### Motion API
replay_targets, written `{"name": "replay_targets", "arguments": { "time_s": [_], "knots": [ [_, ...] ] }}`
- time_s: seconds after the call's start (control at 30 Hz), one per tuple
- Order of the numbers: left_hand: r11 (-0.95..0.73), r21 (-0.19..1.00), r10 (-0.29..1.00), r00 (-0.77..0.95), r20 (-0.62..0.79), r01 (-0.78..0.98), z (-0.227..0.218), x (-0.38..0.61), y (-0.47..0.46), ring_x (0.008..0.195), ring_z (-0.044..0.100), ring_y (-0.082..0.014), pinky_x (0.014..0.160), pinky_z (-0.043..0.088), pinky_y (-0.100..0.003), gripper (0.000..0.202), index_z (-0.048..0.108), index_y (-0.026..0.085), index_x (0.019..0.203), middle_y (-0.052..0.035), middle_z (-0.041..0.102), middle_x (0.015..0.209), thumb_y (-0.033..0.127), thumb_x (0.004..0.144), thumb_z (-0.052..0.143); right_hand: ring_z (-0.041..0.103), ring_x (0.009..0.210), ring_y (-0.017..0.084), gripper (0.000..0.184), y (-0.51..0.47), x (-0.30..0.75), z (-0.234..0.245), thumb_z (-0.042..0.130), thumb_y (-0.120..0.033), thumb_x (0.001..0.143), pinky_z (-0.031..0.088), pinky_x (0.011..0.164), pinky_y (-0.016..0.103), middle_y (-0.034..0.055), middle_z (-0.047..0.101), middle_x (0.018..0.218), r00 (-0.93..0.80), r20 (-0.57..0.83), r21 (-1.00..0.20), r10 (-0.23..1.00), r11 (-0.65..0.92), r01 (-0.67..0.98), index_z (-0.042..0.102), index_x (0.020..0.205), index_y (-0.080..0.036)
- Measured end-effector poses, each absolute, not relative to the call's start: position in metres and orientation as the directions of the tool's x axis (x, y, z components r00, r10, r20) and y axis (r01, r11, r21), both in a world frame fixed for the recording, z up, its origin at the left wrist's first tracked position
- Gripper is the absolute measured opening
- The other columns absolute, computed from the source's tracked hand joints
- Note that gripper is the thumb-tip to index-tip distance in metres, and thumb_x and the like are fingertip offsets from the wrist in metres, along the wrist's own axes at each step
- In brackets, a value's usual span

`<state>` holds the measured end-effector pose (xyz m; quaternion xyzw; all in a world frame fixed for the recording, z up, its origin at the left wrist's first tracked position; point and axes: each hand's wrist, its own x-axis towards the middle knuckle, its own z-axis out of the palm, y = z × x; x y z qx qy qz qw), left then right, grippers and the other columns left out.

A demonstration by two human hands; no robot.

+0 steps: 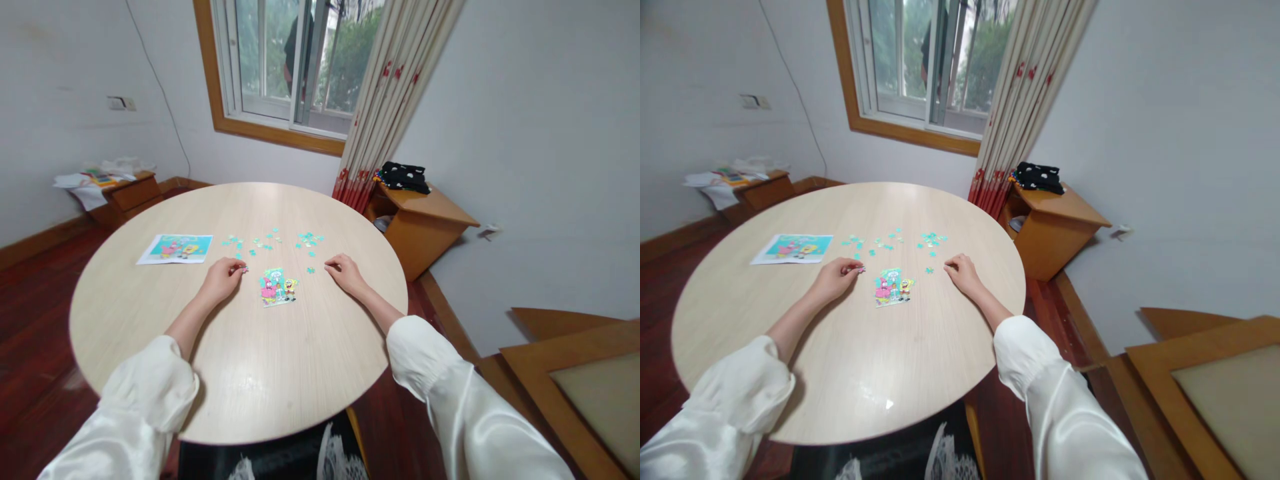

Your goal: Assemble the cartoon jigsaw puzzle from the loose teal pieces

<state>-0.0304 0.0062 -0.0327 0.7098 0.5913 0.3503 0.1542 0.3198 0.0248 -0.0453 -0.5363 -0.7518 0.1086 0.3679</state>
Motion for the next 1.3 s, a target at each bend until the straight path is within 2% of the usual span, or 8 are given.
{"name": "replay_targets", "arguments": {
  "time_s": [0.17,0.33,0.53,0.67,0.77,1.1,1.3],
  "knots": [
    [-0.213,0.671,0.953,0.001,0.301,0.710,-0.029,-0.026,0.008,0.076,0.063,-0.0239,0.078,0.049,-0.036,0.033,0.070,0.016,0.083,-0.0119,0.072,0.088,0.035,0.073,0.046,0.062,0.074,0.018,0.011,0.046,0.304,-0.040,0.063,-0.024,0.075,0.049,0.074,0.033,0.0059,0.071,0.078,-0.086,0.369,-0.730,0.926,0.345,0.590,0.071,0.072,-0.018],
    [-0.188,0.707,0.949,-0.059,0.309,0.682,-0.030,-0.027,0.012,0.074,0.063,-0.0230,0.076,0.049,-0.035,0.032,0.070,0.016,0.081,-0.0106,0.073,0.088,0.036,0.072,0.045,0.064,0.074,0.020,0.018,0.075,0.297,-0.038,0.063,-0.032,0.071,0.050,0.077,0.035,0.0076,0.073,0.077,0.223,0.346,-0.880,0.911,0.233,0.414,0.070,0.070,-0.016],
    [-0.153,0.760,0.925,-0.179,0.334,0.631,-0.029,-0.035,0.019,0.071,0.063,-0.0226,0.073,0.051,-0.034,0.030,0.069,0.016,0.080,-0.0086,0.073,0.082,0.034,0.072,0.046,0.064,0.077,0.022,0.032,0.097,0.303,-0.042,0.061,-0.046,0.070,0.050,0.077,0.038,0.0094,0.072,0.078,0.342,0.338,-0.910,0.877,0.212,0.356,0.069,0.072,-0.015],
    [-0.125,0.805,0.890,-0.292,0.349,0.580,-0.027,-0.043,0.028,0.082,0.067,-0.0230,0.081,0.051,-0.034,0.028,0.068,0.018,0.075,-0.0074,0.073,0.083,0.022,0.069,0.041,0.063,0.076,0.020,0.040,0.100,0.310,-0.047,0.062,-0.053,0.066,0.050,0.074,0.036,0.0082,0.070,0.076,0.374,0.316,-0.934,0.872,0.215,0.286,0.069,0.075,-0.015],
    [-0.090,0.837,0.875,-0.359,0.325,0.539,-0.028,-0.049,0.034,0.085,0.067,-0.0229,0.085,0.050,-0.035,0.030,0.067,0.018,0.071,-0.0056,0.072,0.076,0.017,0.063,0.038,0.062,0.073,0.018,0.044,0.101,0.312,-0.049,0.063,-0.056,0.063,0.049,0.070,0.034,0.0075,0.069,0.074,0.384,0.292,-0.945,0.876,0.203,0.256,0.069,0.075,-0.014],
    [-0.097,0.853,0.860,-0.388,0.332,0.513,-0.032,-0.054,0.037,0.086,0.066,-0.0232,0.088,0.050,-0.039,0.028,0.067,0.017,0.073,-0.0061,0.071,0.079,0.018,0.065,0.040,0.059,0.070,0.016,0.042,0.097,0.308,-0.047,0.066,-0.054,0.061,0.048,0.069,0.032,0.0057,0.067,0.072,0.392,0.271,-0.956,0.879,0.199,0.214,0.068,0.074,-0.014],
    [-0.068,0.861,0.845,-0.429,0.318,0.504,-0.030,-0.059,0.038,0.081,0.067,-0.0225,0.084,0.053,-0.039,0.031,0.068,0.014,0.077,-0.0079,0.071,0.078,0.017,0.066,0.039,0.058,0.066,0.015,0.038,0.097,0.309,-0.046,0.070,-0.050,0.059,0.048,0.067,0.032,0.0057,0.069,0.072,0.407,0.248,-0.965,0.879,0.190,0.178,0.069,0.073,-0.015]
  ]
}}
